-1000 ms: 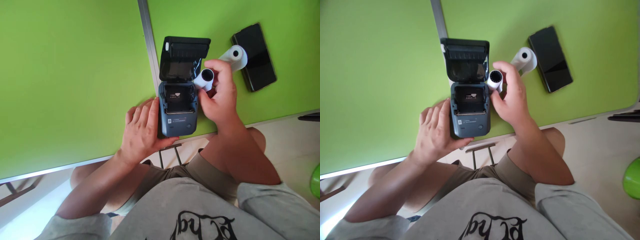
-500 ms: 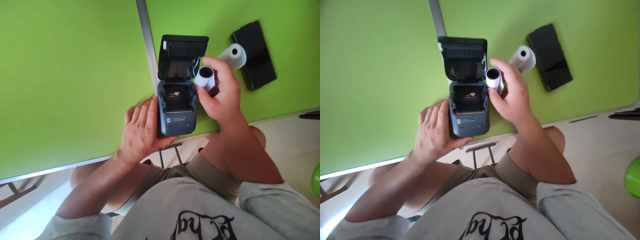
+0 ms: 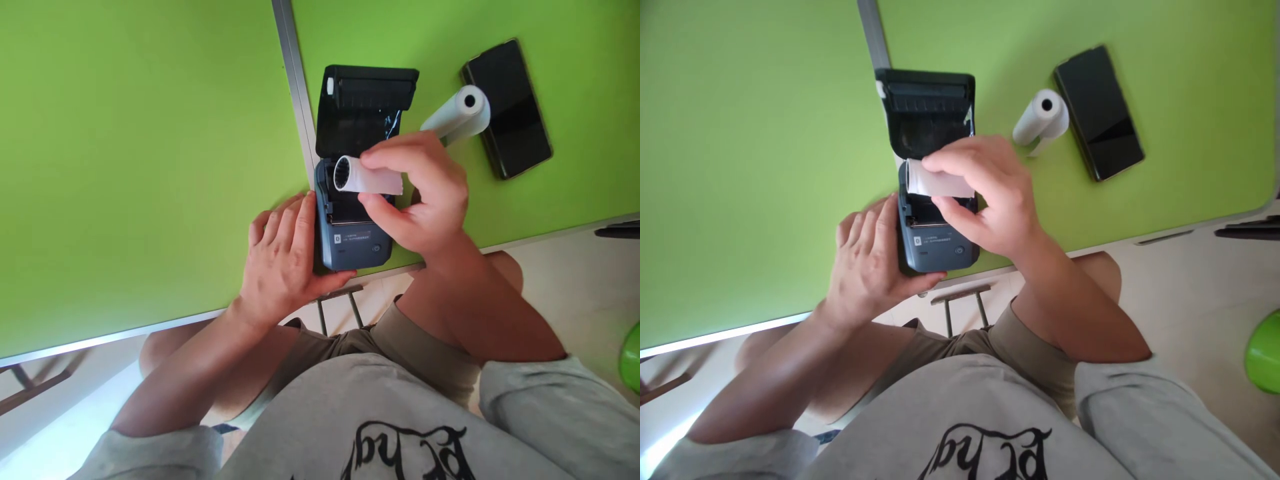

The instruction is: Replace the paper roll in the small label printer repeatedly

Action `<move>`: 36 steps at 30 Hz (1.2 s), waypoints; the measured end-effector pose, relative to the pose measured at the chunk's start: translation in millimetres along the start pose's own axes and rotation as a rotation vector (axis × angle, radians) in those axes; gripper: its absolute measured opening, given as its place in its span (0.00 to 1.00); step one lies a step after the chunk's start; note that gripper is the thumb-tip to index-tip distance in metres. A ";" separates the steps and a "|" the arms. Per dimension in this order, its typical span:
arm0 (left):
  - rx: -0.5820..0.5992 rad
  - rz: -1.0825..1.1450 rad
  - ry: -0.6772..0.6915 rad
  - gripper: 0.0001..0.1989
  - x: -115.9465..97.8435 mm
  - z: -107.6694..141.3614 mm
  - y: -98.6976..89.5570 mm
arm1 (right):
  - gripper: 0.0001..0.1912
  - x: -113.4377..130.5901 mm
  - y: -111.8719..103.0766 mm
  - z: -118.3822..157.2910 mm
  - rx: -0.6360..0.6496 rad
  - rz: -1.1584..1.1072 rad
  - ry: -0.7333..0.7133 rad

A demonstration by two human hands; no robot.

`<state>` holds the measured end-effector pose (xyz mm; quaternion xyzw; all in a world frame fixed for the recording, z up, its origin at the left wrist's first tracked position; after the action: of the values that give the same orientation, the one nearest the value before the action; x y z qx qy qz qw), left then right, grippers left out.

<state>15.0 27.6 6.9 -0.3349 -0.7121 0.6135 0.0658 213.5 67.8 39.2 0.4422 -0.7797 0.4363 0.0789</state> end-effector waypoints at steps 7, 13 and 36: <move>0.010 0.032 -0.001 0.52 -0.9 -0.6 0.0 | 0.07 -7.2 3.2 1.9 0.086 -0.024 0.195; 0.016 0.032 -0.005 0.50 -0.4 -0.4 0.2 | 0.07 -4.9 -0.1 -4.4 0.119 -0.013 0.154; -0.048 0.037 0.087 0.47 -0.1 1.8 -1.7 | 0.03 -3.6 -1.9 7.3 0.142 -0.182 -0.038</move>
<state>13.5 26.0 8.0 -0.3756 -0.7169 0.5822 0.0772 219.0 64.1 34.1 0.5239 -0.7047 0.4731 0.0719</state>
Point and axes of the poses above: each hand's wrist, its own z-axis away from the middle knuckle, its own y-axis out of the palm, x = y × z, the point moved 3 cm from there along -z, towards the middle knuckle
